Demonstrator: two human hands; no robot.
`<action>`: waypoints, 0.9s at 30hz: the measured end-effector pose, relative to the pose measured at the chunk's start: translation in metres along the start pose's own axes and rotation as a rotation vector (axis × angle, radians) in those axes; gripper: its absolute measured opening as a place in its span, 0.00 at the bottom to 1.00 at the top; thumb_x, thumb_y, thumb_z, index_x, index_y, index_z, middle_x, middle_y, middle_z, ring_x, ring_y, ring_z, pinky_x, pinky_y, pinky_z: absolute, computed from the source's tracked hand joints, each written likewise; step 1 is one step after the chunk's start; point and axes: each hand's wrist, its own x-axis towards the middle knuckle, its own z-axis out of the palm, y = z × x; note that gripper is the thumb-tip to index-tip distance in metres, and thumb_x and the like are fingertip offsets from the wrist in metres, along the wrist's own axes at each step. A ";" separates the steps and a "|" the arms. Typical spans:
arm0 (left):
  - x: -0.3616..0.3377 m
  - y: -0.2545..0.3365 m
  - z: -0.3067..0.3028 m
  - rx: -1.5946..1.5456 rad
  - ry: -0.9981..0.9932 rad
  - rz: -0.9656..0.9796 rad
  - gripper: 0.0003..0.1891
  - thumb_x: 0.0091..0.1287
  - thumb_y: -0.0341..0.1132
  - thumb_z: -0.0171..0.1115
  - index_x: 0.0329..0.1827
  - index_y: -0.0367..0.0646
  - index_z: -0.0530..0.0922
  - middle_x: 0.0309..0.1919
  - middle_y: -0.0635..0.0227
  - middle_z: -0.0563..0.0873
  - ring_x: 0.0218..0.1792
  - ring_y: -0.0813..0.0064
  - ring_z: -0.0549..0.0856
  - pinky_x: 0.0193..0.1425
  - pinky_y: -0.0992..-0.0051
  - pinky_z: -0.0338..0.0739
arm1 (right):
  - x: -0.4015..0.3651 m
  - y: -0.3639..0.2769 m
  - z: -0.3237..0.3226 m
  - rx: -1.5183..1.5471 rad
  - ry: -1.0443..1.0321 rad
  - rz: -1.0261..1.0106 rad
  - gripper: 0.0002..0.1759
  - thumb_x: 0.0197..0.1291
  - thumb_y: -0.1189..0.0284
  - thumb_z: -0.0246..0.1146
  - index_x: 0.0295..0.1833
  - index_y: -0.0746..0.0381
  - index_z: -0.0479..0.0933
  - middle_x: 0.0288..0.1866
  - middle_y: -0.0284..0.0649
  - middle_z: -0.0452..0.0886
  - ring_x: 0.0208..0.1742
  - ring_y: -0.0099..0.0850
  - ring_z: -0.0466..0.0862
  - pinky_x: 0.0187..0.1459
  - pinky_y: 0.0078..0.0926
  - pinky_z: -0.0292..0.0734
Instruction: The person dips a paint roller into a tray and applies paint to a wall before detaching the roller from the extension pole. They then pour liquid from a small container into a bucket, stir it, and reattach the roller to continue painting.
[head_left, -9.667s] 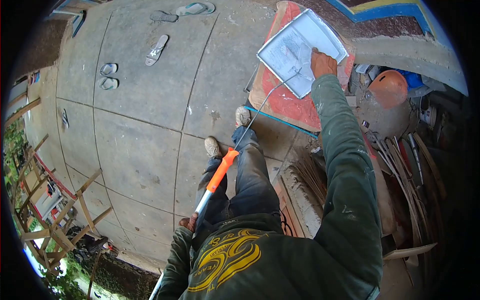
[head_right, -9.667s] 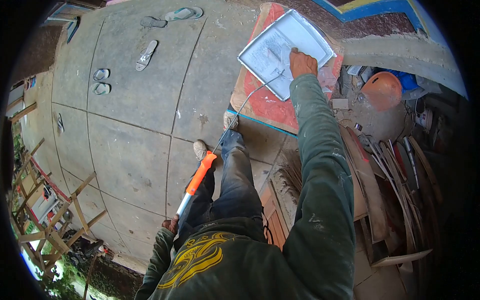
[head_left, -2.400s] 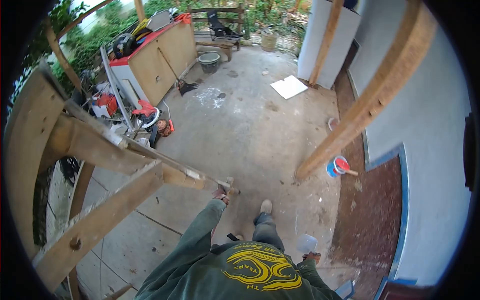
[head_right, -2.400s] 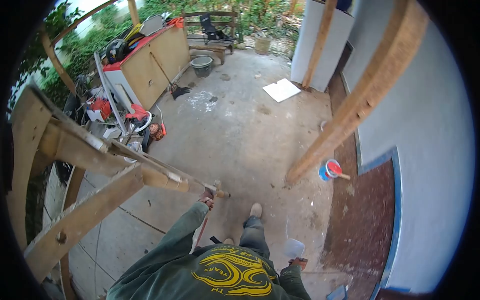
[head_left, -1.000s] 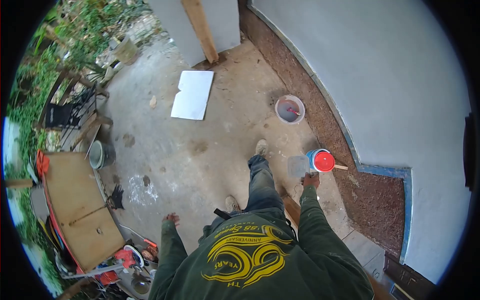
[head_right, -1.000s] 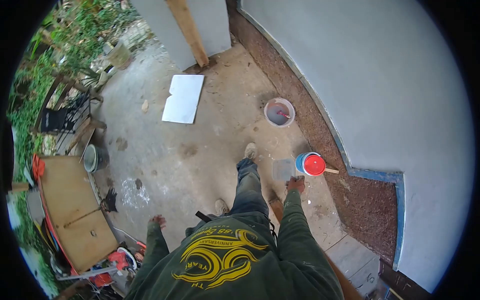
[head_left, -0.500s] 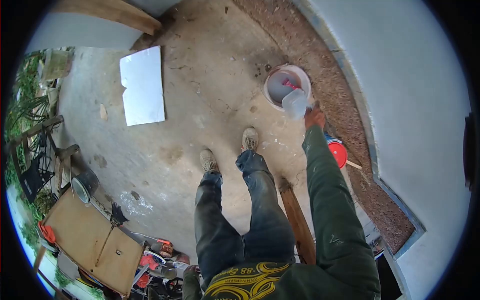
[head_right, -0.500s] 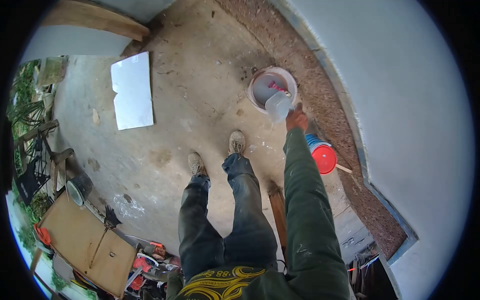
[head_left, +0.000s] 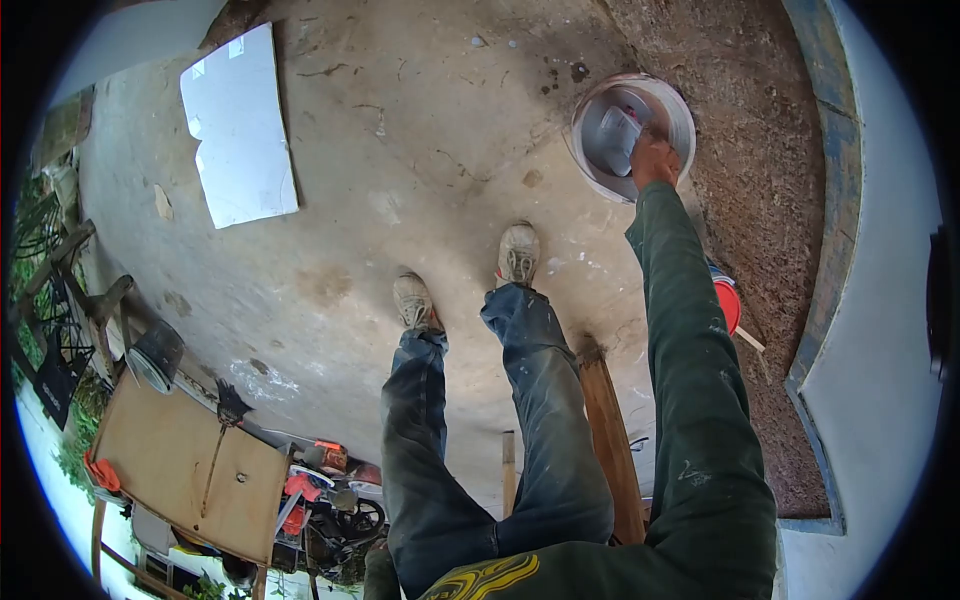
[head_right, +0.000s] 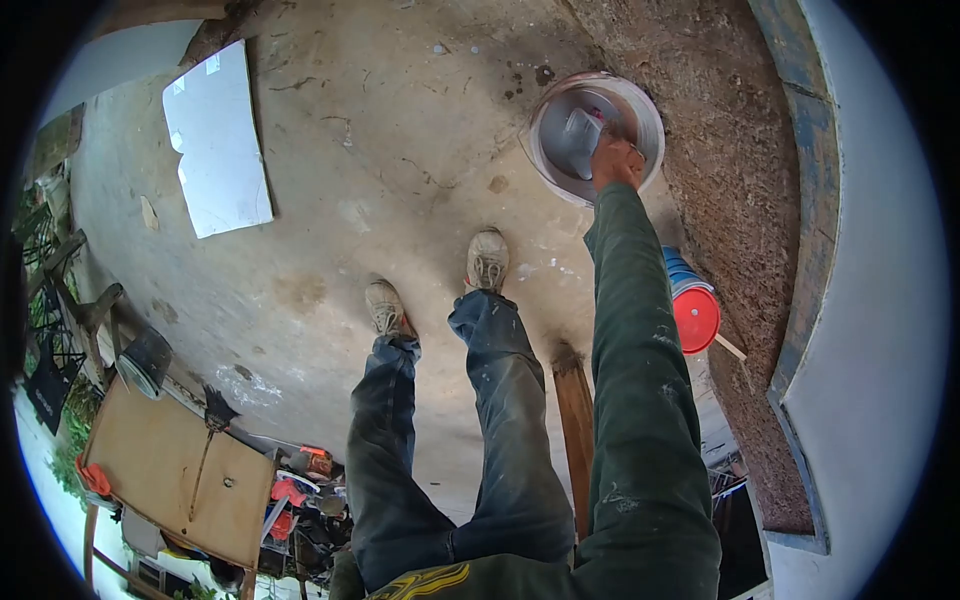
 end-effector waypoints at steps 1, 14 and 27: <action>0.005 0.003 0.001 0.001 -0.001 0.007 0.13 0.70 0.38 0.47 0.51 0.41 0.73 0.37 0.51 0.83 0.33 0.56 0.84 0.33 0.55 0.80 | 0.001 0.000 0.005 0.043 -0.018 -0.013 0.18 0.59 0.61 0.54 0.53 0.55 0.74 0.41 0.46 0.81 0.41 0.43 0.83 0.42 0.40 0.78; 0.050 0.066 0.000 0.058 -0.068 0.236 0.13 0.71 0.38 0.47 0.51 0.41 0.71 0.36 0.52 0.83 0.31 0.57 0.83 0.32 0.56 0.80 | -0.069 0.043 -0.005 0.507 0.291 0.308 0.28 0.55 0.58 0.60 0.58 0.64 0.69 0.37 0.56 0.80 0.40 0.50 0.81 0.45 0.41 0.75; 0.034 0.276 -0.034 0.650 -0.252 0.871 0.14 0.71 0.37 0.46 0.54 0.39 0.70 0.38 0.50 0.83 0.36 0.58 0.83 0.36 0.57 0.80 | -0.276 0.063 -0.208 1.676 0.391 0.537 0.10 0.55 0.72 0.62 0.34 0.66 0.70 0.23 0.41 0.79 0.21 0.29 0.82 0.23 0.28 0.75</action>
